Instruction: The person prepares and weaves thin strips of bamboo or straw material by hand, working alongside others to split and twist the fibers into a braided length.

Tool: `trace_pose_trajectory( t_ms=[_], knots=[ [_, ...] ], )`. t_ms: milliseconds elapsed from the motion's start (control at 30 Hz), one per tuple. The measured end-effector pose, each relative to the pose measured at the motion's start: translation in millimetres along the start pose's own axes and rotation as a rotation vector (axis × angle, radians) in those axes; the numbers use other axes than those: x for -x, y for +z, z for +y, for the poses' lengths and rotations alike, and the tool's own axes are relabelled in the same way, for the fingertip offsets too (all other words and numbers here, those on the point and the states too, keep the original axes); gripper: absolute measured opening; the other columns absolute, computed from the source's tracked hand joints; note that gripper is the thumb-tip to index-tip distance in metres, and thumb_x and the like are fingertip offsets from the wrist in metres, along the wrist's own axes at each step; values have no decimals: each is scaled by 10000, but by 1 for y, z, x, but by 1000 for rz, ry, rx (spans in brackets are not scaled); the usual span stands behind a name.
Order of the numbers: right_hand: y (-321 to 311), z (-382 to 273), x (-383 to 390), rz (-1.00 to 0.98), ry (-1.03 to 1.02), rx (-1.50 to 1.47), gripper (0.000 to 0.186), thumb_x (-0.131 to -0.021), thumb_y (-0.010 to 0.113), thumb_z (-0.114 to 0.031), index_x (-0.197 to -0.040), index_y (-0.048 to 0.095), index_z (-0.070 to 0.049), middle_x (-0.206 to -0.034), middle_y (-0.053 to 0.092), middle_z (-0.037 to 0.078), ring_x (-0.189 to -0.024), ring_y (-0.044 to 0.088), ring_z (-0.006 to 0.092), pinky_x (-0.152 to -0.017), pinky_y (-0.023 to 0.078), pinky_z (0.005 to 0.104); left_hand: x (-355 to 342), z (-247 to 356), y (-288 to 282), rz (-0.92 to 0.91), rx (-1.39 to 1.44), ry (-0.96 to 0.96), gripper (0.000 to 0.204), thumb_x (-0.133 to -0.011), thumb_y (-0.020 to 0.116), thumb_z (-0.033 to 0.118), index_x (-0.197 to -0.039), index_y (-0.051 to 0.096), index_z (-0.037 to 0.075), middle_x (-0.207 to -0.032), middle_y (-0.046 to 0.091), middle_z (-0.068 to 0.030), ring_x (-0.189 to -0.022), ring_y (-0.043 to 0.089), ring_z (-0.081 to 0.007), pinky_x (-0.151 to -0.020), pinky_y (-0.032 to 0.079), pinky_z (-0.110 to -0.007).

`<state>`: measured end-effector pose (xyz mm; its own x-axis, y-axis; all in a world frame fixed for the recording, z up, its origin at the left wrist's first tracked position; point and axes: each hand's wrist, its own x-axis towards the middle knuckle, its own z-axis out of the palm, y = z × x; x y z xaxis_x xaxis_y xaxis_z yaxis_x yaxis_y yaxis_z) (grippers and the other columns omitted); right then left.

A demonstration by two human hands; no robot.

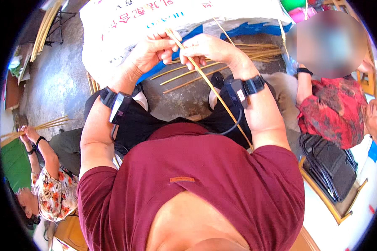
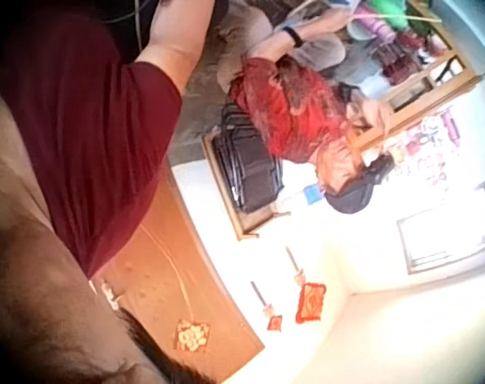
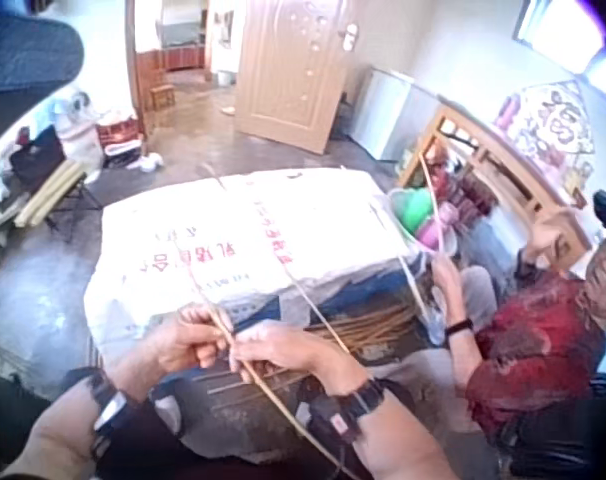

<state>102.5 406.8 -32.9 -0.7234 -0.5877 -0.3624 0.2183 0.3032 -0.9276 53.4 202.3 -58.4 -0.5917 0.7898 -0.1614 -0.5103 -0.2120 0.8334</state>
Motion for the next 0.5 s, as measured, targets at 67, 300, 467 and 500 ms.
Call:
trace_pose_trajectory(
  t_ms=[67,300,467,500],
  knots=[
    [-10,0,0,8,37,32,300,-875,488,-348,-850,645,-93,-716,646,4,-598,598,78,-530,419,202,-4,3,4,55,4,-18,152,-876,559,142,-990,570,42,-724,549,-13,-471,409,-51,-432,360,-211],
    [-18,26,2,14,103,208,477,-878,458,-477,-916,642,-39,-790,657,64,-703,637,166,-598,491,270,-18,-16,-9,106,-53,-136,136,-874,539,141,-960,545,35,-696,541,-29,-464,396,-55,-420,362,-211],
    [-21,-5,85,-206,-271,-177,449,-890,479,-437,-939,662,-30,-872,673,73,-750,639,153,-656,483,250,-5,-10,-2,50,-58,-64,93,-889,505,115,-899,511,23,-702,522,-46,-438,388,-59,-406,390,-197],
    [-23,-2,105,-228,-346,-224,394,-878,512,-373,-901,668,-13,-844,669,82,-740,635,165,-641,477,252,-4,-14,5,8,-40,-50,99,-881,515,116,-881,502,18,-701,521,-56,-428,391,-62,-396,398,-197]
  ],
)
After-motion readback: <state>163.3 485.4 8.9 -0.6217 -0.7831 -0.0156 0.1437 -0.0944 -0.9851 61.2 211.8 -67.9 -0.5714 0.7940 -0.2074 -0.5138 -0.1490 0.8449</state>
